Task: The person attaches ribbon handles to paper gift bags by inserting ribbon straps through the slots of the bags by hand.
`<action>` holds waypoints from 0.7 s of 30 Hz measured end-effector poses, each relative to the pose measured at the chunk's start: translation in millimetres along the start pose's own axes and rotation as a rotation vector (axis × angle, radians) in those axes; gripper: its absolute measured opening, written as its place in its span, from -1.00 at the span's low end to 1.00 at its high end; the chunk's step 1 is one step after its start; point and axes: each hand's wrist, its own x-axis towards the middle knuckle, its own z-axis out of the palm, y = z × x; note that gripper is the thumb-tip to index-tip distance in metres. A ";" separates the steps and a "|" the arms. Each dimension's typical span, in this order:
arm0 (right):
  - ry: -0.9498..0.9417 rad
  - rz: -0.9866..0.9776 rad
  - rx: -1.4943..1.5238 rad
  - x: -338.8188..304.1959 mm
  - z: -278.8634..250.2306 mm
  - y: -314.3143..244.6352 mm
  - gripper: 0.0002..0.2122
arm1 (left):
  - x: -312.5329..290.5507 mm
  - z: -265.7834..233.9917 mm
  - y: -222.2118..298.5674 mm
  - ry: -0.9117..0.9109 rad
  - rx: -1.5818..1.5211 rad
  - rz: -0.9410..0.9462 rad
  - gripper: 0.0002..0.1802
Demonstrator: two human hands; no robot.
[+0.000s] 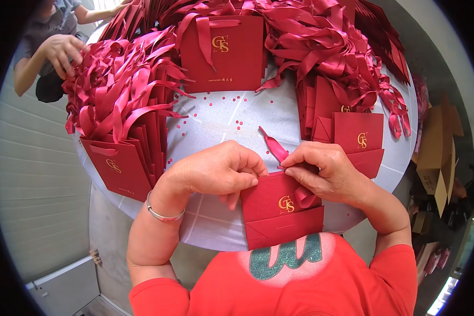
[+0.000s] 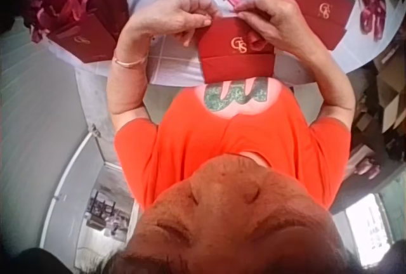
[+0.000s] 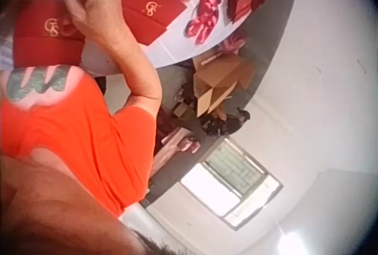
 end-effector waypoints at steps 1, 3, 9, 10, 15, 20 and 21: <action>0.002 0.007 0.004 -0.8 0.0 0.6 -0.88 | 0.9 0.3 -0.5 -0.015 0.008 -0.025 -0.78; 0.025 -0.008 0.014 -0.9 1.7 1.3 -0.88 | 3.0 0.7 -0.7 -0.012 0.002 -0.039 -0.79; 0.117 -0.109 0.026 -0.6 4.7 -2.3 -0.86 | 5.6 2.0 -0.7 0.036 0.008 -0.068 -0.81; 0.109 -0.124 0.028 -1.9 4.2 -5.0 -0.85 | 5.8 2.6 0.4 0.042 0.015 -0.070 -0.81; 0.060 -0.250 -0.105 -3.3 16.9 -12.1 -0.87 | 5.2 1.8 -0.6 0.045 0.007 -0.061 -0.82; 0.041 -0.285 -0.218 -2.0 22.3 -14.1 -0.80 | 3.4 3.8 1.3 0.045 0.023 -0.048 -0.84; 0.039 -0.286 -0.220 -2.2 22.9 -14.0 -0.80 | 3.6 4.6 1.3 0.048 0.031 -0.043 -0.84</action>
